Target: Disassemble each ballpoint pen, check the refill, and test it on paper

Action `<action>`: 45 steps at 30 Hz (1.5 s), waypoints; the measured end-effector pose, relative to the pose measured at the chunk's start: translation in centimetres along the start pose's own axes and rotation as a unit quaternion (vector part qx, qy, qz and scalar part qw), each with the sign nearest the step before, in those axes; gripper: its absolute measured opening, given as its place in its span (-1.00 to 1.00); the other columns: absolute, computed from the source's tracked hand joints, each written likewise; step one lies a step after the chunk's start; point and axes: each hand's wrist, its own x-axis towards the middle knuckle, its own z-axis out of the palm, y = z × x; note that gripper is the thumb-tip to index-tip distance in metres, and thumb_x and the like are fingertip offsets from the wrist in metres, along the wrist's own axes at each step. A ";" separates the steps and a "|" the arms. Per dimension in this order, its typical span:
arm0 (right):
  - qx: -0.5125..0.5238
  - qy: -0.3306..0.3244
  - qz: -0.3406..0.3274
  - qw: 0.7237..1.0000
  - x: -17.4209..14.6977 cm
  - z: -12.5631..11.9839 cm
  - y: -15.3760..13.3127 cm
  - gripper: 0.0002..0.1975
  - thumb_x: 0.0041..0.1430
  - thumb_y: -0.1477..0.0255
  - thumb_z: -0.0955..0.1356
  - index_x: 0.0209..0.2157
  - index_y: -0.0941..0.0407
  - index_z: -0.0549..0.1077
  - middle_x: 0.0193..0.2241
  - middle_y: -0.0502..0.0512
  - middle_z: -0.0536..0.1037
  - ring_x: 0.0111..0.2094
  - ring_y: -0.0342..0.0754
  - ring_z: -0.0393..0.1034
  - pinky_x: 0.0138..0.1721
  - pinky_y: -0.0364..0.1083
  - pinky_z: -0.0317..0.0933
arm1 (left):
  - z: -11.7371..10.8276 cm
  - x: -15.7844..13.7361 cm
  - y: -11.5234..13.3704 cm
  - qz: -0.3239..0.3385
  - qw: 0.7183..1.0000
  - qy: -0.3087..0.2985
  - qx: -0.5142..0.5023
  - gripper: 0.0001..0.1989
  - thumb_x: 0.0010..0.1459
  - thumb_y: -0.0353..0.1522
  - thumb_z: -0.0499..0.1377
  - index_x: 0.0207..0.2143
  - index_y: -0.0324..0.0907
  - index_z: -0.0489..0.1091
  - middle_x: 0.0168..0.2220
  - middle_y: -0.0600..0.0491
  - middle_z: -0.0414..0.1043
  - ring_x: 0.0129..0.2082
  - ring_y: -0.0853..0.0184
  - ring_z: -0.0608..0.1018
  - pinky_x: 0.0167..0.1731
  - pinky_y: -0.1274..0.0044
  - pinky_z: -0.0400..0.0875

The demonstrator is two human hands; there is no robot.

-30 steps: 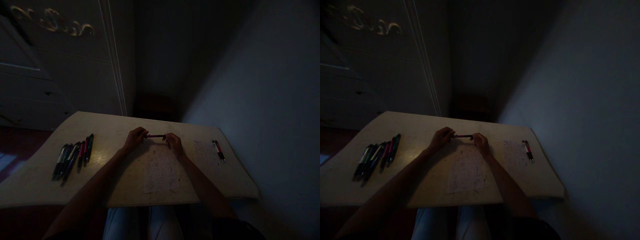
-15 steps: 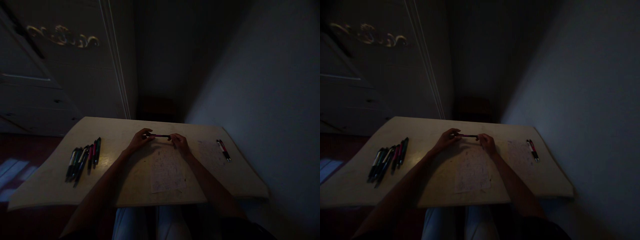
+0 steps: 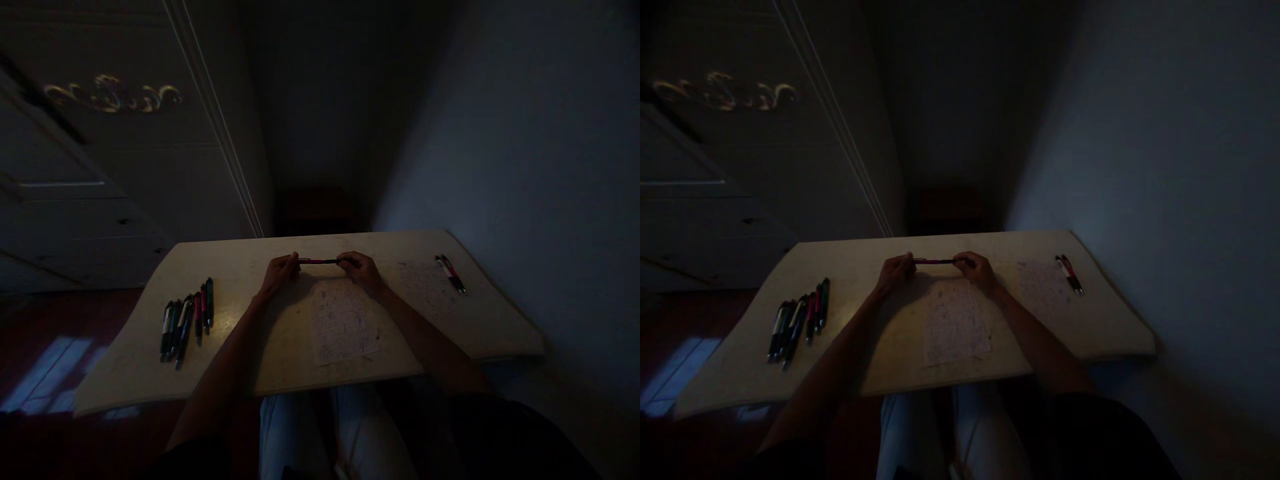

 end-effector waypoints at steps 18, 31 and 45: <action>-0.113 -0.041 -0.074 0.990 1.1 -2.3 1.4 -0.88 0.09 0.42 0.41 -0.32 0.09 0.60 -0.31 0.12 0.63 -0.26 0.00 0.50 -0.14 -0.03 0.30 | -2.1 0.1 -0.1 0.021 0.986 -0.060 0.152 -0.52 0.13 0.02 0.18 -0.45 -0.23 0.51 -0.58 0.06 0.45 -0.57 0.40 0.43 -0.57 0.62 0.27; -0.136 -0.070 -0.054 0.987 1.5 -4.0 2.2 -0.89 0.03 0.49 0.41 -0.37 0.11 0.61 -0.34 0.11 0.64 -0.27 0.00 0.50 -0.13 -0.03 0.29 | -3.0 0.1 1.3 0.035 0.978 -0.141 0.153 -0.70 0.03 -0.11 0.30 -0.34 -0.15 0.60 -0.32 -0.04 0.63 -0.28 0.19 0.62 -0.25 0.43 0.51; -0.127 -0.061 -0.048 0.989 1.4 -4.2 2.0 -0.87 0.01 0.47 0.39 -0.37 0.11 0.61 -0.36 0.10 0.63 -0.30 -0.01 0.49 -0.18 -0.04 0.29 | -3.5 0.4 0.0 0.051 0.979 -0.053 0.189 -0.58 0.00 0.01 0.28 -0.31 -0.14 0.58 -0.28 -0.05 0.61 -0.28 0.20 0.59 -0.21 0.43 0.48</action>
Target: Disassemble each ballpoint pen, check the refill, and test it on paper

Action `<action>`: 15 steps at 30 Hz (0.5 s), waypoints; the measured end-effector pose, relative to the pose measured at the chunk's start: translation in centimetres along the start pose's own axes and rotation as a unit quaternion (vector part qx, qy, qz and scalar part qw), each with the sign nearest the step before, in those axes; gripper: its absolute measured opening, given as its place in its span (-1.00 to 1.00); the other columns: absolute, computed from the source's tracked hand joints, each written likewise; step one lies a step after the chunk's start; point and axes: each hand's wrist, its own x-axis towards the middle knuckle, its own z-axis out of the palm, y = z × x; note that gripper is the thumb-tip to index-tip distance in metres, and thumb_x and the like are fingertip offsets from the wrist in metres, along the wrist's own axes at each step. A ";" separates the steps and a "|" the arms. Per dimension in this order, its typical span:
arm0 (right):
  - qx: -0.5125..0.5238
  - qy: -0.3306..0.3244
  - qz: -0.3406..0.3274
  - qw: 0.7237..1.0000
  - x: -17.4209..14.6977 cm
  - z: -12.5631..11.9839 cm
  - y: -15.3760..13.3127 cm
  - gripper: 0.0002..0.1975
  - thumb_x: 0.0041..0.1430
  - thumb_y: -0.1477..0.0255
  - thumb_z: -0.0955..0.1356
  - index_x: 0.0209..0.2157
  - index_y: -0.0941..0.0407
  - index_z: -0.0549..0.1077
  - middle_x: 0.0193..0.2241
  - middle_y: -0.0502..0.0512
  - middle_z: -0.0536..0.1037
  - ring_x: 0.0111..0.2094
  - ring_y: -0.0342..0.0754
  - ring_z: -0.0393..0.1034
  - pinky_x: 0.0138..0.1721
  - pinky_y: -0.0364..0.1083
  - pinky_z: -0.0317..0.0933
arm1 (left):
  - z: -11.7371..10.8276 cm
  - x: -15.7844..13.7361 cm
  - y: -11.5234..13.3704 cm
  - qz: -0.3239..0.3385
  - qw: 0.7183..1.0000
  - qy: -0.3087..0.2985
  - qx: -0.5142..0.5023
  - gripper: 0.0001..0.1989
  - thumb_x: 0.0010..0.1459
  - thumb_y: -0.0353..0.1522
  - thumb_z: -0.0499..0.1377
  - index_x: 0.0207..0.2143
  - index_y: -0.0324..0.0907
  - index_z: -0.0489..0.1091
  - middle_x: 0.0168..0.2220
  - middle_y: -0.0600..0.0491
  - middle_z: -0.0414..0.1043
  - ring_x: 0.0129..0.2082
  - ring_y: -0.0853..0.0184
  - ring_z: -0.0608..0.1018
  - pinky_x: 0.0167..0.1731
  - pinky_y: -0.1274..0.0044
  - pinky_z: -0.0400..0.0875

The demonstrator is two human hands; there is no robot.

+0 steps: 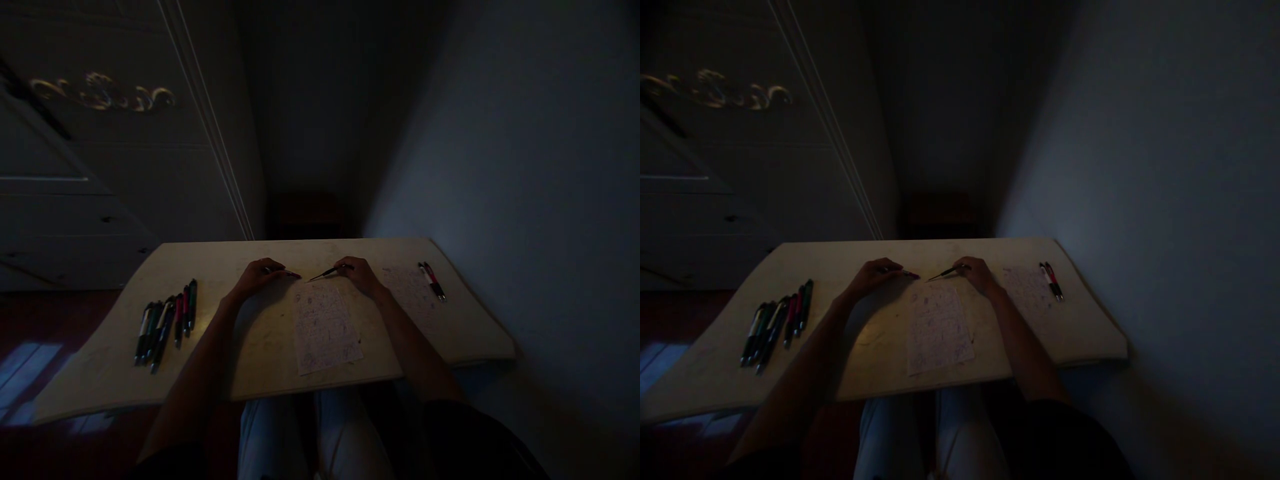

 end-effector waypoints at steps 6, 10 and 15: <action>0.006 0.000 0.002 1.000 -0.1 0.2 0.0 -0.84 0.05 0.42 0.38 -0.33 0.11 0.61 -0.35 0.10 0.63 -0.30 -0.02 0.48 -0.20 -0.05 0.29 | 0.2 0.5 -1.0 0.065 0.996 0.020 0.061 -0.63 0.03 -0.02 0.25 -0.34 -0.11 0.58 -0.30 -0.05 0.59 -0.23 0.18 0.58 -0.14 0.37 0.46; 0.009 0.005 0.007 1.000 -0.1 0.5 0.0 -0.83 0.06 0.40 0.38 -0.32 0.13 0.60 -0.35 0.11 0.63 -0.31 -0.03 0.48 -0.21 -0.07 0.28 | 0.4 0.7 -1.3 0.092 0.992 -0.002 0.091 -0.67 0.08 -0.06 0.24 -0.33 -0.11 0.60 -0.30 -0.05 0.60 -0.21 0.17 0.58 -0.12 0.36 0.44; 0.029 0.009 0.021 0.999 -0.3 0.8 -0.5 -0.80 0.08 0.35 0.39 -0.30 0.14 0.59 -0.36 0.11 0.62 -0.33 -0.04 0.46 -0.27 -0.10 0.27 | 1.0 0.6 -0.5 0.095 0.988 0.000 0.119 -0.68 0.11 -0.05 0.24 -0.28 -0.06 0.61 -0.25 -0.04 0.60 -0.17 0.17 0.57 -0.10 0.37 0.43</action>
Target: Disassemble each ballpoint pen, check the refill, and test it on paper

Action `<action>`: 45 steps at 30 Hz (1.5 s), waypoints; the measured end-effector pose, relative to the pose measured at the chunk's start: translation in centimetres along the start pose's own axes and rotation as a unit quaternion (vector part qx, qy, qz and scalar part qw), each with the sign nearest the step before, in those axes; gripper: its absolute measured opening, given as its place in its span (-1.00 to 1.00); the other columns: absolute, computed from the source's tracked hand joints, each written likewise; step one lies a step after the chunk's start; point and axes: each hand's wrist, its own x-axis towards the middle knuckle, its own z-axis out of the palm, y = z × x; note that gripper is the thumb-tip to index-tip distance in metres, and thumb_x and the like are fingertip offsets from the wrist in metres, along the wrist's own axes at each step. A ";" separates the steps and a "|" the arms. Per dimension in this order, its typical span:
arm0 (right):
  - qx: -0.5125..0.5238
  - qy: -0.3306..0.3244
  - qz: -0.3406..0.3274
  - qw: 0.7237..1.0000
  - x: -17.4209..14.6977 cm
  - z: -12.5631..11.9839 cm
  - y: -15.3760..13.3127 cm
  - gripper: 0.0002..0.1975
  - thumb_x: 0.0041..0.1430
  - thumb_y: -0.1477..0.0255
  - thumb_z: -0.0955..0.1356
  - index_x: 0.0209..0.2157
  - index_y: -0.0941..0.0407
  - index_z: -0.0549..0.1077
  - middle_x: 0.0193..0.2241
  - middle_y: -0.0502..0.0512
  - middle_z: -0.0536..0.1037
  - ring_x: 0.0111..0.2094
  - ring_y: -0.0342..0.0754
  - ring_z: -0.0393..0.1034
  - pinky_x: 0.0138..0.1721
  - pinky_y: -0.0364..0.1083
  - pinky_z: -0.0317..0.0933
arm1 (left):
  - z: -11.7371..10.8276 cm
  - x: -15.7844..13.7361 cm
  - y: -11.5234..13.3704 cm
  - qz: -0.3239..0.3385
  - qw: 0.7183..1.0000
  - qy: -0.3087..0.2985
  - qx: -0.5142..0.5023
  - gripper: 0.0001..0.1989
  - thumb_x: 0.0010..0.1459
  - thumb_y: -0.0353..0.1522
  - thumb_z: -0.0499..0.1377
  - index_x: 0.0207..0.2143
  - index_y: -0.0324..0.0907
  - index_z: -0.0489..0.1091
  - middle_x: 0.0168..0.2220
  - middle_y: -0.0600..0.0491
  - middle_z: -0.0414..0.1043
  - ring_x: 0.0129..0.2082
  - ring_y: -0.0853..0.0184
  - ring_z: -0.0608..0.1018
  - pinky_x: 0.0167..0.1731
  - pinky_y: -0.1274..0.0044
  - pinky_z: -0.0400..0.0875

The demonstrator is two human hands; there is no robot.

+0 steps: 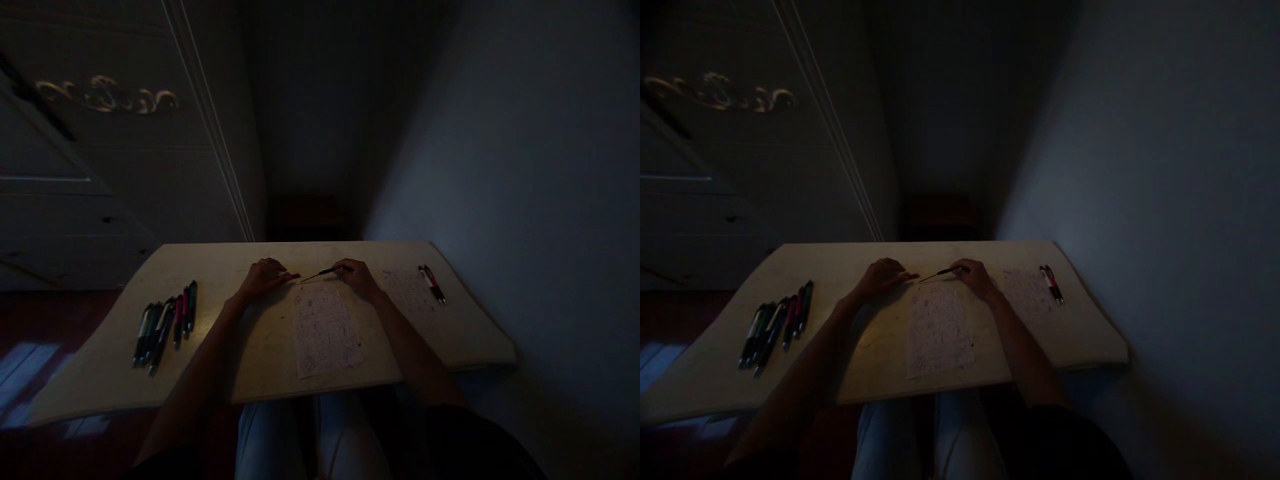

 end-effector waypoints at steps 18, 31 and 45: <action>0.011 0.010 0.005 1.000 -0.2 0.9 -0.6 -0.78 0.07 0.31 0.41 -0.30 0.14 0.61 -0.38 0.11 0.62 -0.37 -0.04 0.46 -0.31 -0.09 0.30 | 2.6 0.0 0.7 0.058 0.998 -0.015 -0.016 -0.74 0.17 -0.19 0.19 -0.21 -0.05 0.64 -0.11 -0.11 0.53 -0.17 0.17 0.55 -0.07 0.31 0.43; -0.043 -0.026 -0.120 0.992 0.1 0.2 0.6 -0.87 0.10 0.53 0.38 -0.36 0.12 0.62 -0.39 0.10 0.62 -0.34 -0.06 0.49 -0.25 -0.09 0.32 | 2.9 0.0 -0.4 0.086 0.996 -0.016 -0.033 -0.77 0.19 -0.25 0.19 -0.21 -0.06 0.63 -0.16 -0.08 0.55 -0.16 0.20 0.56 -0.09 0.34 0.46; -0.116 -0.033 -0.126 0.985 0.6 -0.4 1.3 -0.82 0.07 0.63 0.38 -0.35 0.11 0.61 -0.35 0.11 0.61 -0.32 -0.04 0.48 -0.19 -0.06 0.30 | 1.9 -0.2 -0.1 0.061 0.996 -0.010 -0.058 -0.79 0.18 -0.26 0.21 -0.20 -0.05 0.62 -0.21 -0.05 0.55 -0.18 0.23 0.57 -0.11 0.38 0.48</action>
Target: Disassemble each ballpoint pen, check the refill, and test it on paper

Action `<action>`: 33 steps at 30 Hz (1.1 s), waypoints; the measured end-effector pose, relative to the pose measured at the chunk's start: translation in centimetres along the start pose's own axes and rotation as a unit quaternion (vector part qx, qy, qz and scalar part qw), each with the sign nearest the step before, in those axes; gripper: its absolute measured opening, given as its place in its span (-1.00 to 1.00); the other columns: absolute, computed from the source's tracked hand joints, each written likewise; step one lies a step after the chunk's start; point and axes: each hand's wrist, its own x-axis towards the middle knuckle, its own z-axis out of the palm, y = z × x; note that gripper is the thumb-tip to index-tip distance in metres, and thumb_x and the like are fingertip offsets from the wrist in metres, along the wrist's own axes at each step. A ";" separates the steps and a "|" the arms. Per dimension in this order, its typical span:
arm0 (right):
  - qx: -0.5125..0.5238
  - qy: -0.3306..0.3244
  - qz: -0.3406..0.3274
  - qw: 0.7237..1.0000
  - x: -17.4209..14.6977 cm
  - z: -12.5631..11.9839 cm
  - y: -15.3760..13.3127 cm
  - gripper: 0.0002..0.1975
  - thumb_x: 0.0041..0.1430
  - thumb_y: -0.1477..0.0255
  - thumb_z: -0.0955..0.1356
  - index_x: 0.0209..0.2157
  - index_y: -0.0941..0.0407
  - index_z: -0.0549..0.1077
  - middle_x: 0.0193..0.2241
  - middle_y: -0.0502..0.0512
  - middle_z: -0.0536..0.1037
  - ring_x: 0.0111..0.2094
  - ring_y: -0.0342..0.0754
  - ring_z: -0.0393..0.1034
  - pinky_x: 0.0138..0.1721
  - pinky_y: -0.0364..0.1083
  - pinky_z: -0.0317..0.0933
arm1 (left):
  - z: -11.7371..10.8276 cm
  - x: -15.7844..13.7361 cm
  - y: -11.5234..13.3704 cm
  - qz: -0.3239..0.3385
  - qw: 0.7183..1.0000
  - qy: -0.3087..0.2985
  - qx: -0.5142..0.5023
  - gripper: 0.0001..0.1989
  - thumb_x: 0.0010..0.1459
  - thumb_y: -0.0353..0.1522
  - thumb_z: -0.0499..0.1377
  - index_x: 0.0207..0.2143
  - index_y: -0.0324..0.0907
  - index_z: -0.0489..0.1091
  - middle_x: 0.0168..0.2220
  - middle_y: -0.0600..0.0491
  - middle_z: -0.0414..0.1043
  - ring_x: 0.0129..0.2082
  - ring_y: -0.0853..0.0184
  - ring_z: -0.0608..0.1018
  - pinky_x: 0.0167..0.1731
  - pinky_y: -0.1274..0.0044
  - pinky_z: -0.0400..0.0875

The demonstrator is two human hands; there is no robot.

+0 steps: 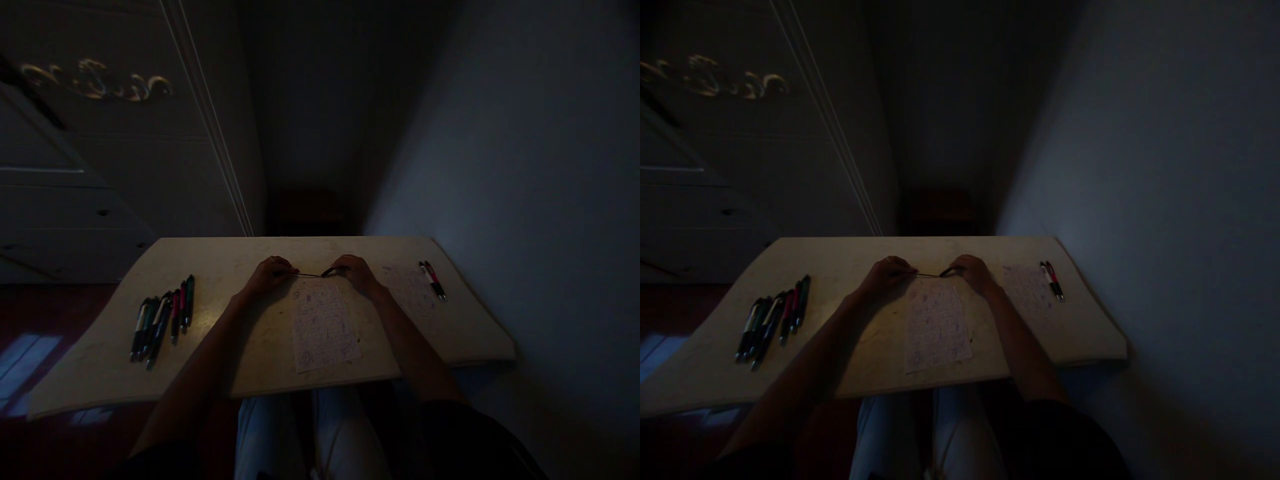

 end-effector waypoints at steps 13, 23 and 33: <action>0.033 0.025 0.028 0.999 -0.1 -0.8 0.4 -0.82 0.11 0.59 0.36 -0.35 0.10 0.62 -0.35 0.11 0.62 -0.30 -0.04 0.50 -0.18 -0.04 0.33 | -0.7 0.1 0.4 -0.005 0.999 0.035 -0.036 -0.79 0.15 -0.22 0.25 -0.23 -0.07 0.63 -0.23 -0.06 0.56 -0.18 0.21 0.58 -0.13 0.37 0.50; 0.034 0.026 0.060 0.997 -0.1 -0.5 -0.2 -0.85 0.18 0.41 0.39 -0.26 0.10 0.62 -0.28 0.17 0.64 -0.25 0.00 0.52 -0.14 -0.01 0.34 | 0.1 0.0 0.0 -0.010 0.999 0.050 0.005 -0.77 0.17 -0.17 0.24 -0.28 -0.08 0.63 -0.24 -0.06 0.57 -0.20 0.22 0.57 -0.16 0.38 0.49; 0.071 0.042 0.103 0.991 0.1 -0.1 -1.2 -0.77 0.12 0.24 0.44 -0.34 0.11 0.62 -0.33 0.15 0.65 -0.29 0.01 0.52 -0.19 -0.03 0.34 | 0.5 0.1 0.0 0.016 0.999 0.022 0.035 -0.79 0.16 -0.24 0.25 -0.19 -0.06 0.62 -0.23 -0.05 0.57 -0.17 0.22 0.56 -0.13 0.36 0.47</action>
